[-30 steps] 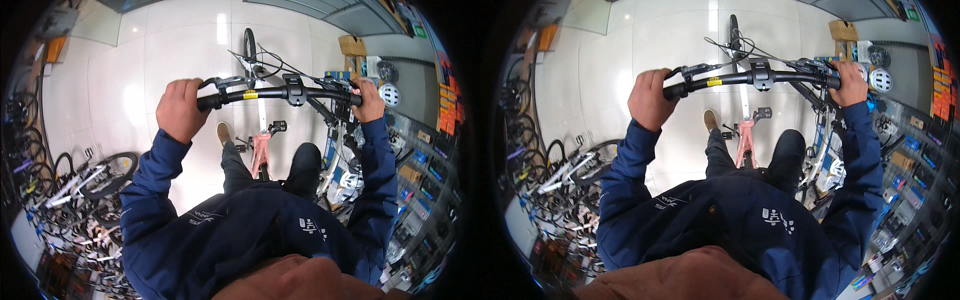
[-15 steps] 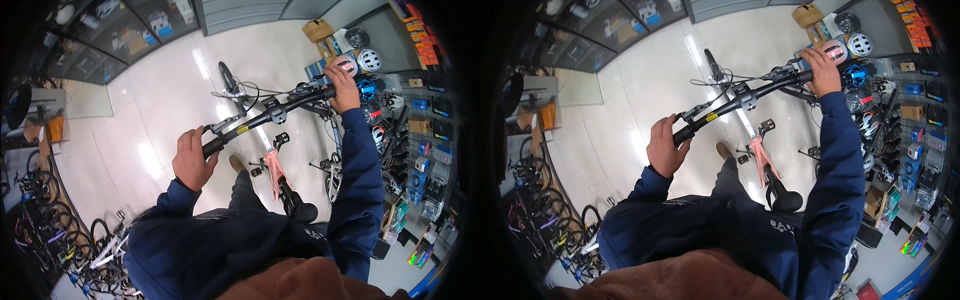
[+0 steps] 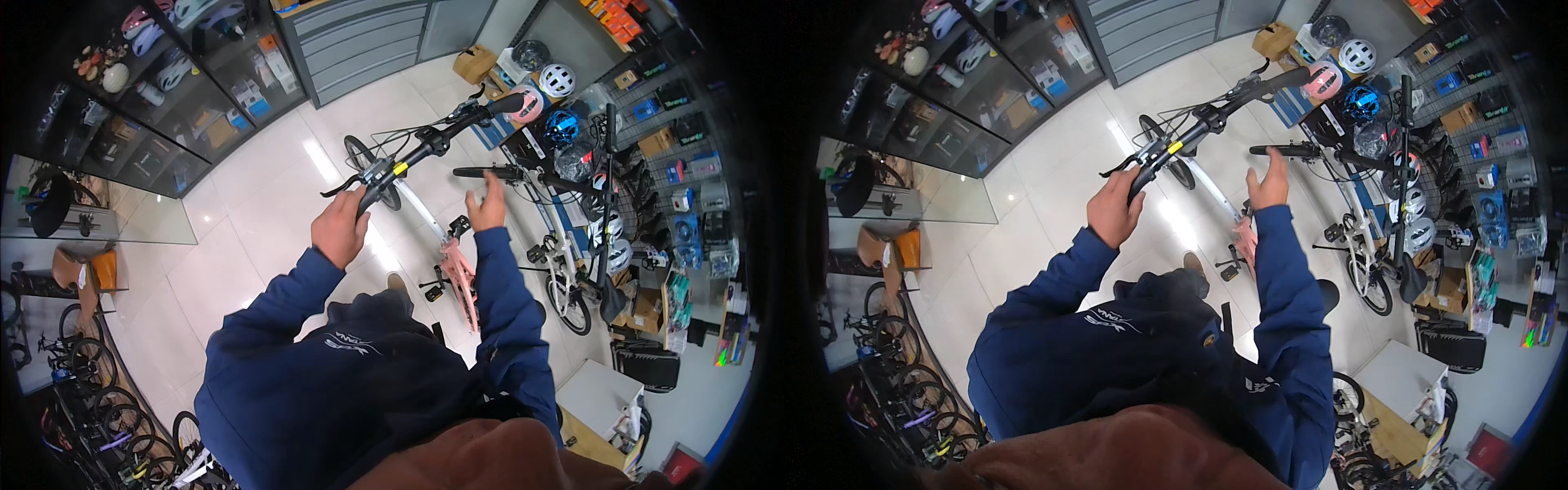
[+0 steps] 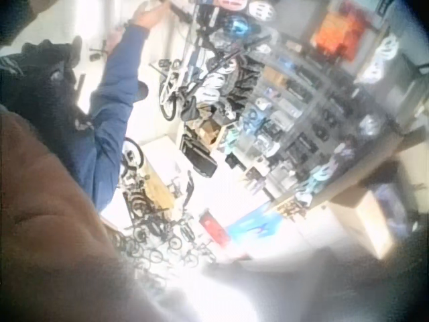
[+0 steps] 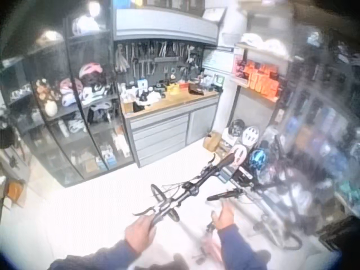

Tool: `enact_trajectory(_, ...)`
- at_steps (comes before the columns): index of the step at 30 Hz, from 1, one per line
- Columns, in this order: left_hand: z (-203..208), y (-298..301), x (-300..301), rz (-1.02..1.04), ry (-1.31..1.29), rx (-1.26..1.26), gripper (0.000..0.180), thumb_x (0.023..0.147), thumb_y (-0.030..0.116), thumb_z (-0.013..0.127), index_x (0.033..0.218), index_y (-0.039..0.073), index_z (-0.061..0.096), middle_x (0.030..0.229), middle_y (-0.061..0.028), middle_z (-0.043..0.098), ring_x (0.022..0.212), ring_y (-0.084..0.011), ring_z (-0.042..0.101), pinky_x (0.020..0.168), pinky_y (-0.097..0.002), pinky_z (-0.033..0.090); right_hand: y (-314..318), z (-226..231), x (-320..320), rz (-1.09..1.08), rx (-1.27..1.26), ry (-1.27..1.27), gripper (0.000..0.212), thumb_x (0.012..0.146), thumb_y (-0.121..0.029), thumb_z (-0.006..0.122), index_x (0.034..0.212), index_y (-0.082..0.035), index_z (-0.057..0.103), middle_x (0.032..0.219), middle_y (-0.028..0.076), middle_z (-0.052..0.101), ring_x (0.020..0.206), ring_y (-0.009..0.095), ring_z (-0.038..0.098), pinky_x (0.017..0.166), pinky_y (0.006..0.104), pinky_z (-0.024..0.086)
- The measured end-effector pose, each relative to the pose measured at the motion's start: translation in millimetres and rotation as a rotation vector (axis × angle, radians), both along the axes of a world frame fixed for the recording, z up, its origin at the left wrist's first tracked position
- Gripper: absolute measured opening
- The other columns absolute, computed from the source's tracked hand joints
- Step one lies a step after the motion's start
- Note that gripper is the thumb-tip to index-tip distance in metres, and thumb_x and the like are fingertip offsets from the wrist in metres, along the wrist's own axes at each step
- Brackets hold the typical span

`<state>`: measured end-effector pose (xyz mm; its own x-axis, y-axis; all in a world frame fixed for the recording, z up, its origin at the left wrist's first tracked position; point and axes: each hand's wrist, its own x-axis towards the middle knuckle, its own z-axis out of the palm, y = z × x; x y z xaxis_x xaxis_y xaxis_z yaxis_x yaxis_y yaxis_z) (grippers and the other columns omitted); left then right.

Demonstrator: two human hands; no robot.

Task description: The person unplugs a charger, then walks to a pink bicycle and adjusts the handlebar position. They retrieve an Allen key from a tray and use it to loosen and tighten the handlebar stem bolts, repositioning the handlebar. The person tests the handlebar grip and leaves the bicycle in place.

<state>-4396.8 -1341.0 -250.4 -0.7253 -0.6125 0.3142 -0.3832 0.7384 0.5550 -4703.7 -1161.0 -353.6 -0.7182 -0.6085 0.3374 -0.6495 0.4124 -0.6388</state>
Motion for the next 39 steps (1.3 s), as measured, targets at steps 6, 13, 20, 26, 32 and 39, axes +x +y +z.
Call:
enact_trajectory(6, -12, -4, 12, -0.051, 0.049, -0.021, 0.049, 0.089, 0.014, 0.074, 0.136, 0.006, 0.061, 0.114, -0.0143, 0.066, 0.095, -0.0372, 0.069, 0.078, -0.0443, 0.057, 81, -93, 135, -0.246, -0.143, -0.584, 0.054, 0.088, -0.013, 0.074, 0.137, 0.0, 0.055, 0.128, 0.018, 0.068, 0.112, 0.029, 0.07, 0.097, 0.0374, 0.055)
enact_trajectory(13, -18, -28, 26, -0.226, 0.092, 0.13, 0.054, 0.087, 0.013, 0.077, 0.136, 0.0, 0.06, 0.114, -0.0218, 0.066, 0.104, -0.0442, 0.065, 0.089, -0.0452, 0.055, 117, -127, 279, -0.309, -0.197, -0.973, 0.048, 0.094, -0.015, 0.072, 0.137, -0.002, 0.055, 0.11, 0.008, 0.07, 0.092, 0.016, 0.07, 0.072, 0.0315, 0.059)
enact_trajectory(20, -20, -88, 36, -0.467, 0.123, 0.205, 0.056, 0.087, 0.019, 0.079, 0.137, 0.001, 0.062, 0.116, -0.0199, 0.067, 0.104, -0.041, 0.067, 0.09, -0.0446, 0.055, 12, -68, 325, -0.258, -0.33, -1.067, 0.044, 0.098, -0.015, 0.069, 0.138, -0.002, 0.055, 0.111, 0.005, 0.073, 0.093, 0.015, 0.072, 0.075, 0.0298, 0.06)
enact_trajectory(26, -13, -186, 17, -0.726, 0.047, 0.243, 0.054, 0.085, 0.021, 0.079, 0.134, 0.003, 0.065, 0.111, -0.0183, 0.066, 0.104, -0.0396, 0.066, 0.09, -0.044, 0.054, -129, 8, 331, -0.23, -0.597, -0.897, 0.041, 0.105, -0.021, 0.065, 0.139, -0.003, 0.053, 0.119, 0.007, 0.072, 0.099, 0.017, 0.071, 0.079, 0.0295, 0.057)
enact_trajectory(32, -20, -215, 28, -0.787, -0.022, 0.366, 0.054, 0.086, 0.019, 0.078, 0.137, 0.011, 0.064, 0.116, -0.0174, 0.063, 0.107, -0.0395, 0.065, 0.092, -0.0444, 0.054, -204, 42, 350, -0.301, -0.673, -0.819, 0.036, 0.106, -0.018, 0.063, 0.136, -0.002, 0.054, 0.12, 0.009, 0.07, 0.098, 0.016, 0.071, 0.078, 0.0293, 0.057)
enact_trajectory(39, -14, -227, 49, -0.76, 0.1, 0.436, 0.054, 0.09, 0.028, 0.079, 0.136, 0.005, 0.063, 0.12, -0.016, 0.065, 0.105, -0.0357, 0.067, 0.091, -0.0424, 0.055, -221, 65, 342, -0.361, -0.568, -0.677, 0.028, 0.105, -0.016, 0.064, 0.129, -0.002, 0.06, 0.101, 0.004, 0.068, 0.083, 0.011, 0.066, 0.072, 0.0257, 0.056)
